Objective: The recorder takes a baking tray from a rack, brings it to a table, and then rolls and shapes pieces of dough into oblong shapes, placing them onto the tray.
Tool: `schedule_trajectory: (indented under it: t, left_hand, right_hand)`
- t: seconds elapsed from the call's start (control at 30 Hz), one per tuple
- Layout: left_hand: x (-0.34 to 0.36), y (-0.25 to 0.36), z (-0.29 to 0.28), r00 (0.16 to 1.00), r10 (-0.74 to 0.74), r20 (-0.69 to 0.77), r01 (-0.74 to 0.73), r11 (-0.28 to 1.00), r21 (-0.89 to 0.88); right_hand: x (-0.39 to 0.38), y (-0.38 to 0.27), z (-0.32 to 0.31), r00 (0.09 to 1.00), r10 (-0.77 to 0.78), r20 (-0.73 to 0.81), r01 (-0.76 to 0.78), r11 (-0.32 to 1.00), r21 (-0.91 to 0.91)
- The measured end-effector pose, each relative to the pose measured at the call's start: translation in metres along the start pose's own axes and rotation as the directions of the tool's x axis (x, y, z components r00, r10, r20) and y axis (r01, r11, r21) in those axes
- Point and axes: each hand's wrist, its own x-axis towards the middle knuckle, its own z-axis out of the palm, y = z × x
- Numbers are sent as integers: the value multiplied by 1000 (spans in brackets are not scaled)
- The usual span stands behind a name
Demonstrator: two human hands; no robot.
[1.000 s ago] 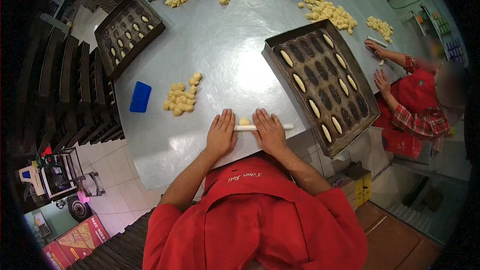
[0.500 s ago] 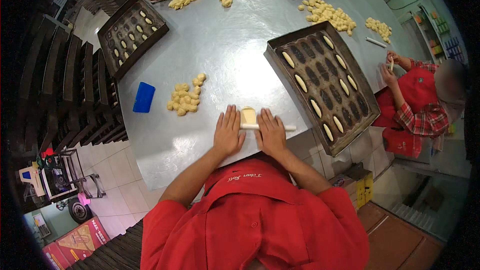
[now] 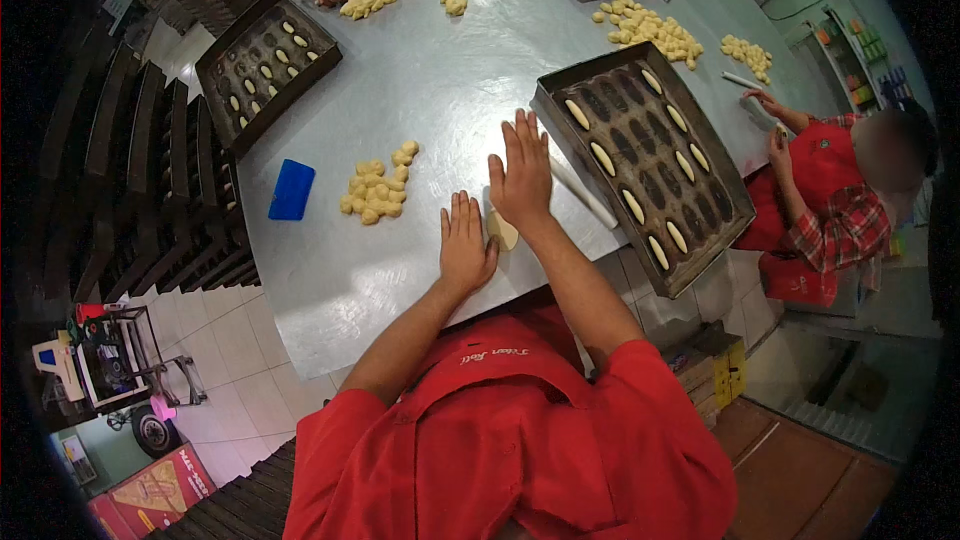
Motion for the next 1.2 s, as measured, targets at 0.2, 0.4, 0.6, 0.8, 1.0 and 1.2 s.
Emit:
schedule_trajectory:
  t: [0.2,0.4,0.6,0.8,1.0,1.2]
  left_hand:
    - [-13,-1,0,999,-9,-52,6,999,-40]
    - [2,5,-6,997,-67,-28,66,998,-15]
    - [-18,0,-22,953,201,226,-197,980,-44]
    - [-58,-7,-47,880,364,303,-321,929,-185]
    - [-57,-36,-45,991,72,-110,-111,904,-414]
    - [-62,-107,-80,869,-198,-453,211,977,-23]
  right_hand:
    - [-11,31,76,914,203,352,-134,968,-211]
    - [-29,66,34,865,113,488,-271,925,266]
    - [-107,28,-32,826,-173,536,149,985,89]
    - [-115,16,-55,913,140,382,-293,878,378]
    - [-59,1,18,930,-52,364,35,998,53]
    - [-140,-41,-34,656,-139,742,183,983,23]
